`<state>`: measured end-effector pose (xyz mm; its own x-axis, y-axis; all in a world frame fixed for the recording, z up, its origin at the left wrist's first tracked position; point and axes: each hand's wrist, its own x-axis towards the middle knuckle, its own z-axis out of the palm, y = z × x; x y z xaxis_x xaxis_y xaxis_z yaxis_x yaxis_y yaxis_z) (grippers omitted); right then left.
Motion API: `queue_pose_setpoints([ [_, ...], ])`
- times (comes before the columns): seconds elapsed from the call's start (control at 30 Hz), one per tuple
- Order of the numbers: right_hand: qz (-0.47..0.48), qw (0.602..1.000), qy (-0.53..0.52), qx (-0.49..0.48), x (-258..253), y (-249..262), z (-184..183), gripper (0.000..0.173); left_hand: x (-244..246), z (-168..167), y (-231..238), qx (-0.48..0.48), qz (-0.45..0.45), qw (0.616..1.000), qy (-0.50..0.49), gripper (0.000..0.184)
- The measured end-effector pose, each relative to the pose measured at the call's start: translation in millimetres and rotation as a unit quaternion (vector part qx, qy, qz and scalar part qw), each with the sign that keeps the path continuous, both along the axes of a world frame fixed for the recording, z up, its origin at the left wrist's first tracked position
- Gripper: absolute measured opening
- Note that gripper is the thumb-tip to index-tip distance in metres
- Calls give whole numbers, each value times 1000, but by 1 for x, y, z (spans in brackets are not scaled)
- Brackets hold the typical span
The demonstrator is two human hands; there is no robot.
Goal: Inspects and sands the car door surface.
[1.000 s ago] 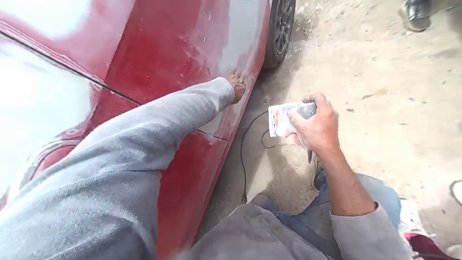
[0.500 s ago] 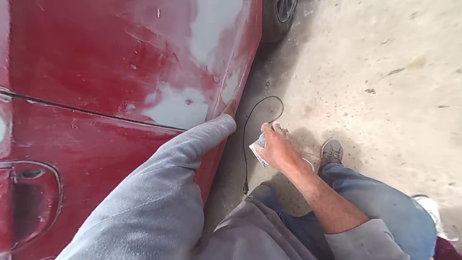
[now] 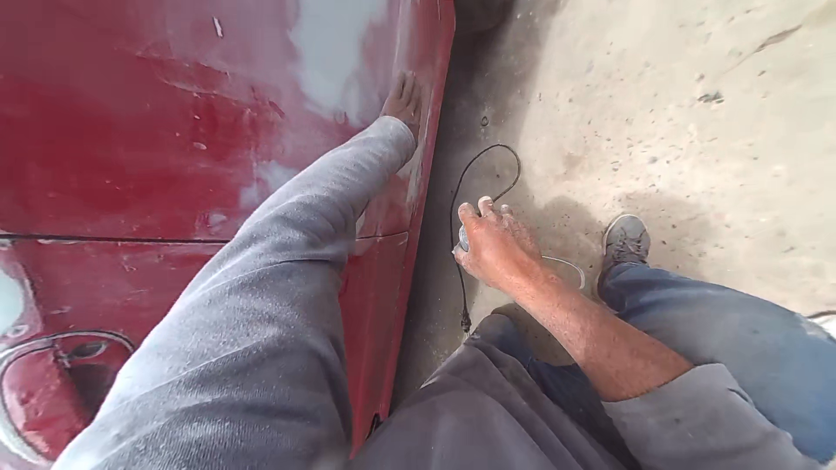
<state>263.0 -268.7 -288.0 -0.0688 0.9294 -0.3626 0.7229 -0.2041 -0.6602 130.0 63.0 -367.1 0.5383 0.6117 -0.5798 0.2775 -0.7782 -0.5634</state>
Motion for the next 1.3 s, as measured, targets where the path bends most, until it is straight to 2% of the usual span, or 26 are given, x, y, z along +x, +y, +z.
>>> queue_pose_setpoints([
  [0.07, 11, 1000, 1, 1, -2, 2, 0, 61, -21, -26, -21, -6, 14, 999, 36, 71],
  [0.2, 23, 1000, 0, 5, -5, 6, 1, 60, -75, -72, -81, -24, 35, 994, 99, 56],
  [0.37, 29, 999, -4, 20, -4, 2, 4, 61, -119, -76, -151, -60, 80, 988, 121, 54],
  [0.5, 30, 999, -17, 11, -3, 0, 1, 62, -118, -70, -150, -73, 86, 984, 140, 52],
  [0.6, 32, 999, -27, 8, -5, -1, -1, 62, -100, -55, -128, -66, 73, 989, 109, 60],
  [0.8, 43, 999, -12, 7, -15, 1, -1, 60, -56, -25, -78, -2, 41, 999, 24, 65],
  [1.3, 66, 997, -23, 14, -30, 6, 2, 61, -121, -59, -164, -47, 101, 990, 92, 54],
])
